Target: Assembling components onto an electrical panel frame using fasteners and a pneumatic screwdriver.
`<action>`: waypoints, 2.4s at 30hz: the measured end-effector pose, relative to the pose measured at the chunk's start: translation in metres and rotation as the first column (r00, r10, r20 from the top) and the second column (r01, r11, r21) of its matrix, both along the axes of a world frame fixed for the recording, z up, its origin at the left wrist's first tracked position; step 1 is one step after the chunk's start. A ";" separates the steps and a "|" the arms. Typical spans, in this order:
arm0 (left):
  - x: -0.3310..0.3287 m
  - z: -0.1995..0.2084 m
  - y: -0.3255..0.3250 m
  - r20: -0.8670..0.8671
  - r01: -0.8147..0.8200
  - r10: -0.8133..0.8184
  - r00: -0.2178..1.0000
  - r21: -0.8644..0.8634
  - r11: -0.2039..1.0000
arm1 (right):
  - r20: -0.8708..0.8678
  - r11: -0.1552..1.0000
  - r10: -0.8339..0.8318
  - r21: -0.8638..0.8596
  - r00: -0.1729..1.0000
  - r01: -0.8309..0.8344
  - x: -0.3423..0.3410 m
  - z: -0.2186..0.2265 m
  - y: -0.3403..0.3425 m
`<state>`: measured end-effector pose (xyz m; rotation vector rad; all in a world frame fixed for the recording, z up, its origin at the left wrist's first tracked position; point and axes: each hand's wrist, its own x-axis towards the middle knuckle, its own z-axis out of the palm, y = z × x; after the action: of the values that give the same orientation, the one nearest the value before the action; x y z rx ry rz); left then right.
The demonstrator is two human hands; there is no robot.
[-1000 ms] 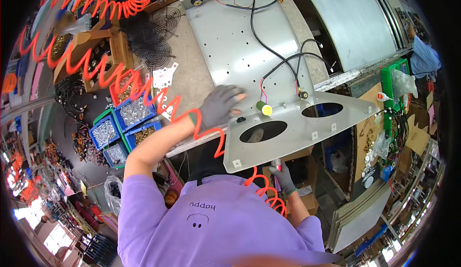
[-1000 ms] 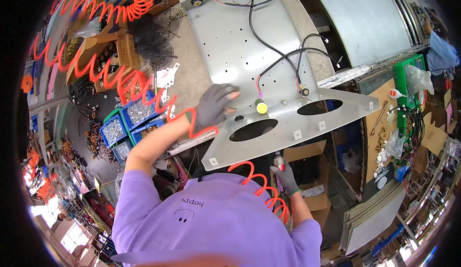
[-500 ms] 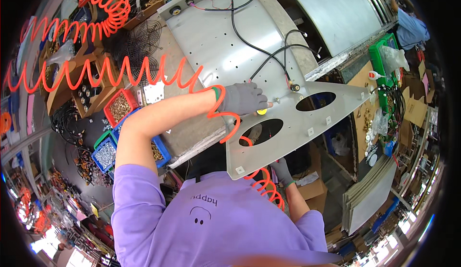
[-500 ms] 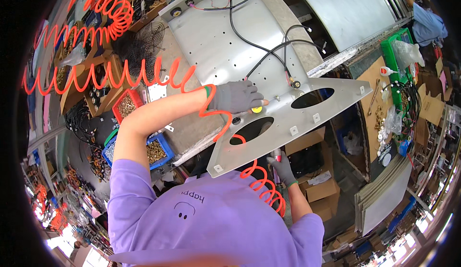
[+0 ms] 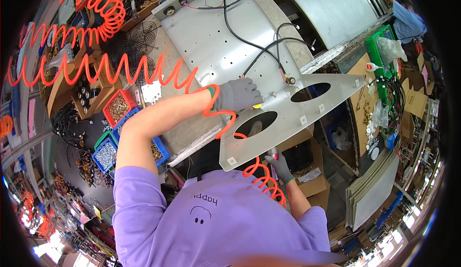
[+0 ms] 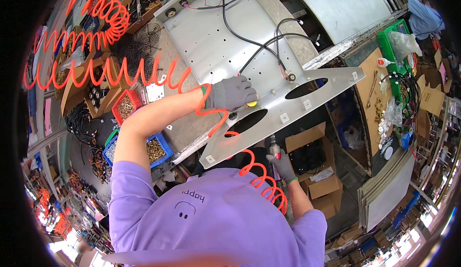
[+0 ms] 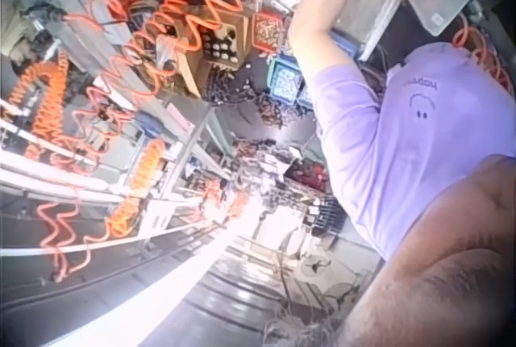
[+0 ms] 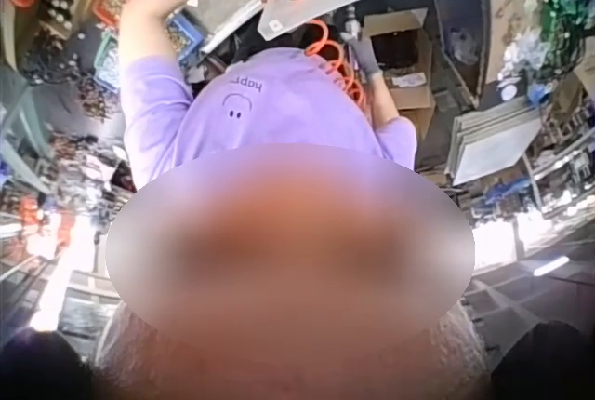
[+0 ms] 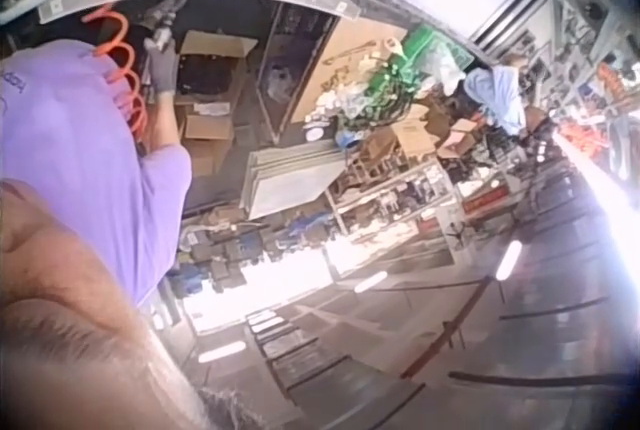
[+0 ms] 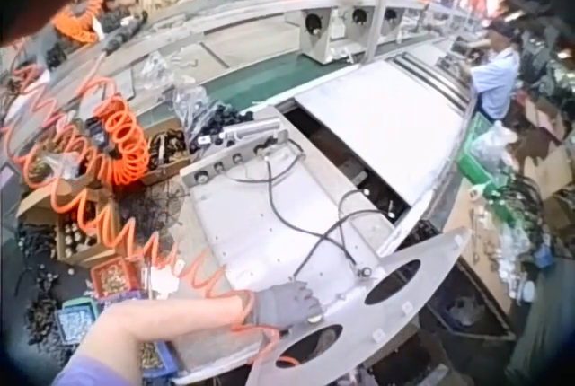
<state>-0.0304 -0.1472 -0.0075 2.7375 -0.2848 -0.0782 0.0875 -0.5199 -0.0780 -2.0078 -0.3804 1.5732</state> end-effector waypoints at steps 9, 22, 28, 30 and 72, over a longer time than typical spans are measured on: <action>-0.006 0.000 -0.013 0.022 -0.133 0.133 0.991 -0.021 0.991 | -0.067 0.999 -0.054 -0.011 0.996 0.053 0.003 0.004 -0.002; -0.017 -0.004 -0.040 0.124 -0.426 0.434 0.893 -0.083 0.901 | -0.048 0.998 0.058 0.019 0.997 -0.057 0.000 0.009 0.008; -0.061 0.015 -0.024 0.247 -0.512 0.536 0.808 -0.156 0.844 | -0.049 0.982 0.188 0.009 0.981 -0.188 -0.007 0.031 0.017; -0.095 0.002 -0.032 0.302 -0.758 0.777 0.552 -0.207 0.619 | -0.034 0.957 0.291 0.011 0.956 -0.291 -0.012 0.048 0.027; -0.037 -0.063 -0.453 -0.976 -0.991 0.171 0.135 -0.135 0.010 | 0.370 0.557 -0.709 -0.231 0.601 0.798 -0.020 -0.170 -0.511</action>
<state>-0.0676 -0.5998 -0.0702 1.1497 1.1460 -0.6333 0.0671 -1.0312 -0.2477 -2.1818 0.7223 0.8646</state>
